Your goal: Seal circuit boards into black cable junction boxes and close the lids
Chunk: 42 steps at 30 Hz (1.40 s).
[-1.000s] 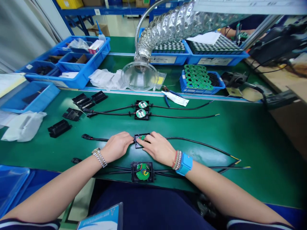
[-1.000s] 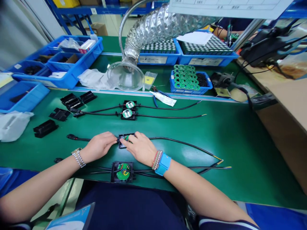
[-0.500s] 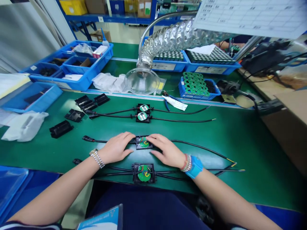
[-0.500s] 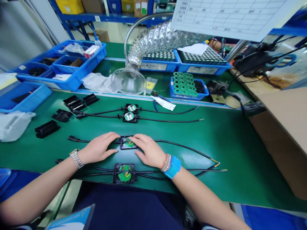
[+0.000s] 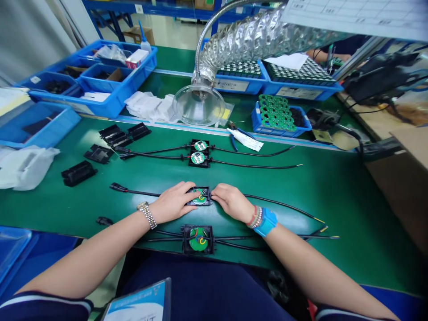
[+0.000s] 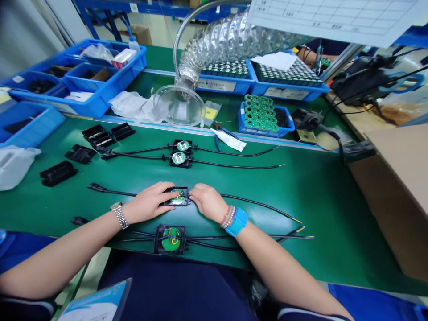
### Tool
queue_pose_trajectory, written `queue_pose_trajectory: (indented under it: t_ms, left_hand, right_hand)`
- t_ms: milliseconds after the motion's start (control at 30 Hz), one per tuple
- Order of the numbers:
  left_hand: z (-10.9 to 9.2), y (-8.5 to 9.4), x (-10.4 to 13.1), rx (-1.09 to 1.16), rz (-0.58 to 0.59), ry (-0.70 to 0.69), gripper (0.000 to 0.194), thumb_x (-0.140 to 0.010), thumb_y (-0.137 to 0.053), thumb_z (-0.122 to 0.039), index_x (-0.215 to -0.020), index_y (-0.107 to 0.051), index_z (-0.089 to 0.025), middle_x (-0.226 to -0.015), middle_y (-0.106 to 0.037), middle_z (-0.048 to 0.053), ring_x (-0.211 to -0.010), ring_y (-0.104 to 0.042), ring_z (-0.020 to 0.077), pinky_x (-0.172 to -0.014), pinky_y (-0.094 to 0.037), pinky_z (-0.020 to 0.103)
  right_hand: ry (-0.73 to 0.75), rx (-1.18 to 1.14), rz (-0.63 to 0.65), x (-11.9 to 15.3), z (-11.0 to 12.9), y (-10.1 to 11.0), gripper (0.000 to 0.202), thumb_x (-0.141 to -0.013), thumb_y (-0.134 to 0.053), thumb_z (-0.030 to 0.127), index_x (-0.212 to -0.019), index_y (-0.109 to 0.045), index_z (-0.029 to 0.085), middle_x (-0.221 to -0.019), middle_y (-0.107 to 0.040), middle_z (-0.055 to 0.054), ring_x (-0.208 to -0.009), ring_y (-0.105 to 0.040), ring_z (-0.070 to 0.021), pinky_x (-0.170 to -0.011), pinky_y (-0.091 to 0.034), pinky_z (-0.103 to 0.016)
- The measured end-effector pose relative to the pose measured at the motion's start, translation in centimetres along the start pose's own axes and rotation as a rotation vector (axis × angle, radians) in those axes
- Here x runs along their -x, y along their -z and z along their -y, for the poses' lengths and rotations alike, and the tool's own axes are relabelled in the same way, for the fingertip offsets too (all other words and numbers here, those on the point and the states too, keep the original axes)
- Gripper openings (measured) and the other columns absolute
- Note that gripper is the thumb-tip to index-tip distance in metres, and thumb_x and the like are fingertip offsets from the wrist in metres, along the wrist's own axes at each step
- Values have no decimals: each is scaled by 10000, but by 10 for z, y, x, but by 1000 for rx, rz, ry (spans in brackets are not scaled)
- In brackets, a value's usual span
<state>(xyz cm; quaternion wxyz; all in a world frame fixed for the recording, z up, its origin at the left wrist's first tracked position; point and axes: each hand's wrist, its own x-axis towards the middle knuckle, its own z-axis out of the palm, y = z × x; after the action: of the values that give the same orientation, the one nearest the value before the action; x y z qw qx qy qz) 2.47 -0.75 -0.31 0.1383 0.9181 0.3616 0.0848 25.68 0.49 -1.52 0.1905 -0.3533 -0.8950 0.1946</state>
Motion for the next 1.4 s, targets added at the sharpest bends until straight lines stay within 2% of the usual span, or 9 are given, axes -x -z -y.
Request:
queue_pose_trajectory:
  t_ms: [267, 433, 567, 667, 800, 933, 1133, 1267, 1400]
  left_hand:
    - [-3, 13, 2, 98, 45, 17, 388, -849, -500, -404, -1174, -514, -193, -1203, -490, 111, -1081, -492, 241, -913, -448, 389]
    - [-11, 23, 21, 300, 94, 29, 379, -895, -432, -345, -1246, -428, -203, -1197, -508, 84, -1085, -503, 186, -932, -440, 331]
    - [-17, 28, 34, 296, 139, 41, 347, -911, -399, -296, -1244, -437, -206, -1178, -525, 74, -1041, -529, 164, -909, -454, 305]
    - [-2, 38, 19, 162, 70, 62, 328, -910, -398, -321, -1193, -491, -186, -1130, -564, 72, -1026, -527, 183, -910, -449, 338]
    - [41, 49, -28, -78, -115, 220, 328, -872, -444, -228, -1177, -500, -120, -1184, -526, 117, -1111, -455, 245, -973, -377, 410]
    - [67, 42, -57, -73, -60, 353, 295, -816, -487, -173, -1096, -547, -105, -1068, -552, 120, -1009, -526, 236, -911, -422, 376]
    - [51, 34, -36, 45, -18, 281, 133, -789, -530, -224, -878, -611, -167, -896, -560, 39, -764, -572, 154, -731, -480, 285]
    - [42, 50, -29, 314, -108, 136, 128, -810, -513, -232, -877, -596, -162, -973, -581, 43, -842, -567, 142, -787, -467, 284]
    - [36, 69, -34, 496, -91, 116, 199, -838, -509, -303, -937, -632, -181, -977, -623, 36, -884, -579, 143, -826, -459, 285]
  right_hand:
    - [-32, -52, 19, 4, 7, 5, 171, -886, -461, 188, -839, -618, 142, -742, -577, -57, -704, -524, -155, -671, -436, -259]
    - [-68, -90, 28, 30, 30, 3, 205, -900, -433, 210, -844, -622, 154, -746, -570, -55, -711, -525, -150, -668, -436, -259]
    - [-53, -59, 58, 41, 40, 11, 209, -902, -429, 222, -883, -627, 160, -756, -581, -59, -740, -527, -166, -684, -448, -293]
    - [-42, -15, -20, 24, 22, 22, 207, -899, -434, 226, -997, -608, 168, -871, -605, -76, -840, -527, -188, -769, -459, -347]
    - [-124, 159, -218, -27, -26, 28, 247, -854, -467, 143, -1072, -582, 132, -1063, -566, -128, -999, -483, -229, -879, -427, -403]
    - [-220, 195, -221, -59, -54, 16, 166, -812, -531, 117, -941, -634, 126, -911, -591, -115, -903, -510, -227, -818, -445, -398]
    - [-168, 126, -172, -36, -40, 14, 99, -828, -537, 134, -810, -635, 142, -773, -594, -63, -784, -526, -181, -740, -459, -321]
    - [-98, -41, -225, -22, -29, 32, 127, -867, -493, 182, -859, -619, 165, -817, -594, -54, -790, -552, -155, -734, -472, -286]
    - [-69, -70, -314, -18, -23, 53, 163, -879, -492, 266, -864, -635, 189, -831, -619, -50, -782, -576, -155, -721, -473, -285]
